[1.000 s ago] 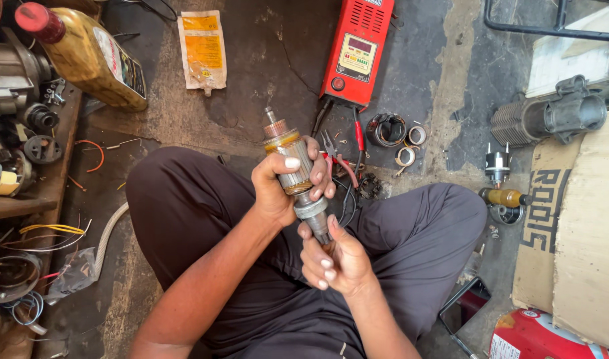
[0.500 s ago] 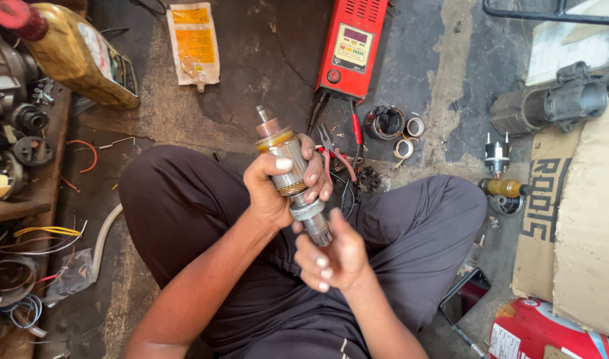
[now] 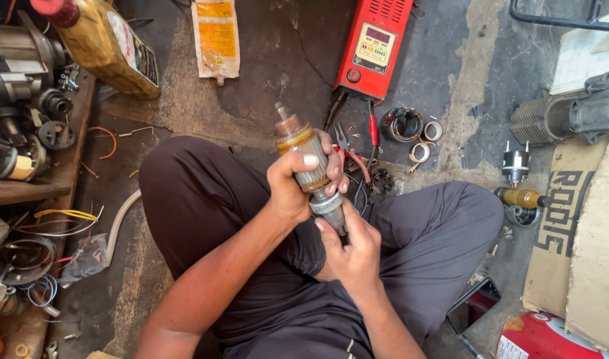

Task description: The person sits on the floor and uses pliers to strip wires and connect them to a battery charger. They then use the pliers to scrape and clean the interior of a cylindrical motor component and inspect a rotor assembly.

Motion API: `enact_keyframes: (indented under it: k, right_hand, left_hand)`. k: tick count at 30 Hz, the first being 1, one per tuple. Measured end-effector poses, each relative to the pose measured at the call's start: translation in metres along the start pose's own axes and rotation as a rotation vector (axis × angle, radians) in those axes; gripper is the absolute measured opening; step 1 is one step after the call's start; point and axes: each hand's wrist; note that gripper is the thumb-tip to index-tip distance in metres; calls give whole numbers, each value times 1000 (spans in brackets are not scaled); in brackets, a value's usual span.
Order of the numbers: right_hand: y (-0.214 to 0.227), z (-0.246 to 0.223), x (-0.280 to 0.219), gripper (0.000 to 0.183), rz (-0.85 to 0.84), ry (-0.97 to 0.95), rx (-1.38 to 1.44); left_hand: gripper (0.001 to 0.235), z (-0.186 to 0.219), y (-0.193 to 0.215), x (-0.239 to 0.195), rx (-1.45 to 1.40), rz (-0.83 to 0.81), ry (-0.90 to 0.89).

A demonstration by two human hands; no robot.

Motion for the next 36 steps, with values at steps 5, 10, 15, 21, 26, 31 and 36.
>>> enact_keyframes:
  k: [5,10,15,21,26,31,36]
  right_hand:
    - [6,-4,17,57,-260,-467,912]
    - [7,3,18,62,-546,-814,1612]
    - [5,9,14,54,-419,-583,1367]
    - [-7,1,6,56,13,12,8]
    - [1,-5,17,57,-286,-399,875]
    - [2,-3,17,57,-512,-766,1575]
    - [-6,1,13,40,-133,-211,476]
  left_hand:
    - [31,4,3,2,-94,-8,36]
    - [31,0,4,2,-91,-7,64]
    - [32,-1,7,4,-120,21,59]
    - [32,-2,7,3,-40,48,22]
    - [31,1,7,3,-90,31,48]
    - [32,1,7,2,-97,32,62]
    - [32,-1,8,5,-95,55,61]
Point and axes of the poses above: each hand's wrist, its own x-axis towards the middle knuckle, its own y-axis out of the back of the hand, z = x × y, and after that the axes turned 4 degrees about x, right-handed
